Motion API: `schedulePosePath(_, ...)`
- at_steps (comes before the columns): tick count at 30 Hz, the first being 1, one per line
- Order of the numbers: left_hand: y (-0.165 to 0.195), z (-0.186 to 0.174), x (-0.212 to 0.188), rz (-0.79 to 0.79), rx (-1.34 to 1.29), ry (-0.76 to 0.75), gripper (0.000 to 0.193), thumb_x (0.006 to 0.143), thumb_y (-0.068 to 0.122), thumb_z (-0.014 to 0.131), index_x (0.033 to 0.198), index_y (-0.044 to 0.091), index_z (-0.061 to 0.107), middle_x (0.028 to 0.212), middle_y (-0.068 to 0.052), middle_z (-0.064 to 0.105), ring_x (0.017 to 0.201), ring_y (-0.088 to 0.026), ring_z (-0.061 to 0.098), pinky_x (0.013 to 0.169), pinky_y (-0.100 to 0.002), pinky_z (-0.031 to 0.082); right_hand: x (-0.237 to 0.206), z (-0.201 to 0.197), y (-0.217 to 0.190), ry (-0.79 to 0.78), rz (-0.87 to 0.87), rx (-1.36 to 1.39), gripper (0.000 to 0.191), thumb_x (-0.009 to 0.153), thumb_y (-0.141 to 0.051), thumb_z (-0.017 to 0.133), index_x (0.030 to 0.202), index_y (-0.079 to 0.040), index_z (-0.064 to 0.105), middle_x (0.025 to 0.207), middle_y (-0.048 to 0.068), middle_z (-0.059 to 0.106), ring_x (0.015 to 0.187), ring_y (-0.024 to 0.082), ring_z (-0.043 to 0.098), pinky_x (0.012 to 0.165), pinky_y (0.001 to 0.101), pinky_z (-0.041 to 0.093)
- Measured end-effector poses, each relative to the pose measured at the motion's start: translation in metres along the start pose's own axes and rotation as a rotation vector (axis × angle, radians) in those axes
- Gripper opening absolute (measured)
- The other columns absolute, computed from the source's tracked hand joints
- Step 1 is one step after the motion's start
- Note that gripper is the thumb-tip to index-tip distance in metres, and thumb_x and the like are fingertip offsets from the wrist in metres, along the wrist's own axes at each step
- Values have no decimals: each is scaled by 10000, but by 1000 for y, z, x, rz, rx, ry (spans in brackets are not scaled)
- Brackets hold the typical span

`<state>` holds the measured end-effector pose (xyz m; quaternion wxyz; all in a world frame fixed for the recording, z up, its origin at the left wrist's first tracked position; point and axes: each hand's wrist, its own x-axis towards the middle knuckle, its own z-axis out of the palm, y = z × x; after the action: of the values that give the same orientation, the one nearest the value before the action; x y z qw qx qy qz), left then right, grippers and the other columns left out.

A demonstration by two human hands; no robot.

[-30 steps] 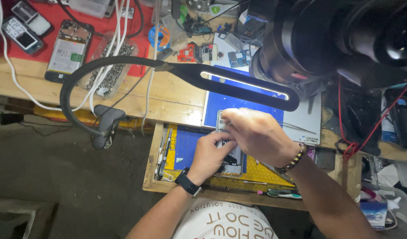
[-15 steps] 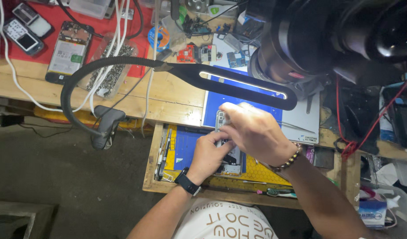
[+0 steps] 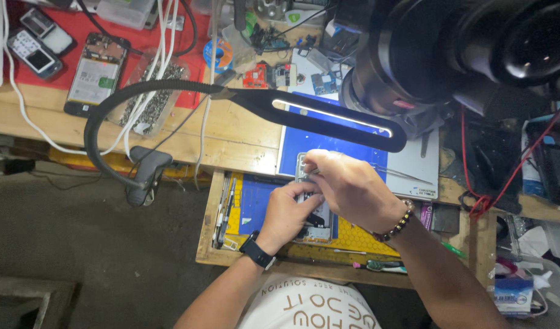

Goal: The person disassembles and repairs a mobile phone at a workbench, using a screwdriver and tweezers to manipulate internal components and circuit boards.

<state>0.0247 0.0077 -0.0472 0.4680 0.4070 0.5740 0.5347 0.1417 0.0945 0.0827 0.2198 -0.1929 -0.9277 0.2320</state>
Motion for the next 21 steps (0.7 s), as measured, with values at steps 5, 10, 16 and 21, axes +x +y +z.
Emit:
schedulePosePath(5, -3, 0, 0, 2, 13, 13, 238, 840, 155, 757, 1029, 12, 777, 908, -101, 785, 783, -136, 712, 719, -290, 547, -1, 10, -2, 20, 19, -83, 360, 871, -12, 738, 1193, 5, 578, 948, 148, 714, 878, 330, 723, 749, 397, 584)
schedulePosePath(10, -2, -2, 0, 47, -12, 19, 243, 843, 141, 738, 1044, 7, 768, 915, -95, 777, 790, -137, 713, 717, -292, 546, 0, 16, -2, 64, 42, -83, 341, 871, -10, 733, 1171, -2, 573, 943, 145, 712, 875, 323, 727, 740, 389, 591)
schedulePosePath(16, 7, -8, 2, 14, 97, 12, 238, 836, 142, 748, 1032, 9, 777, 909, -72, 784, 772, -103, 705, 718, -255, 546, -29, 25, 2, 226, 17, -88, 326, 923, -16, 735, 1207, -20, 575, 990, 141, 713, 899, 299, 737, 756, 363, 604)
schedulePosePath(21, 10, -10, -1, -28, -33, -15, 195, 859, 141, 768, 1014, 28, 803, 924, -38, 790, 817, -63, 684, 739, -224, 538, -89, 15, 32, 621, 452, -83, 268, 946, 24, 744, 1155, 8, 577, 1062, 82, 764, 825, 171, 715, 727, 303, 575)
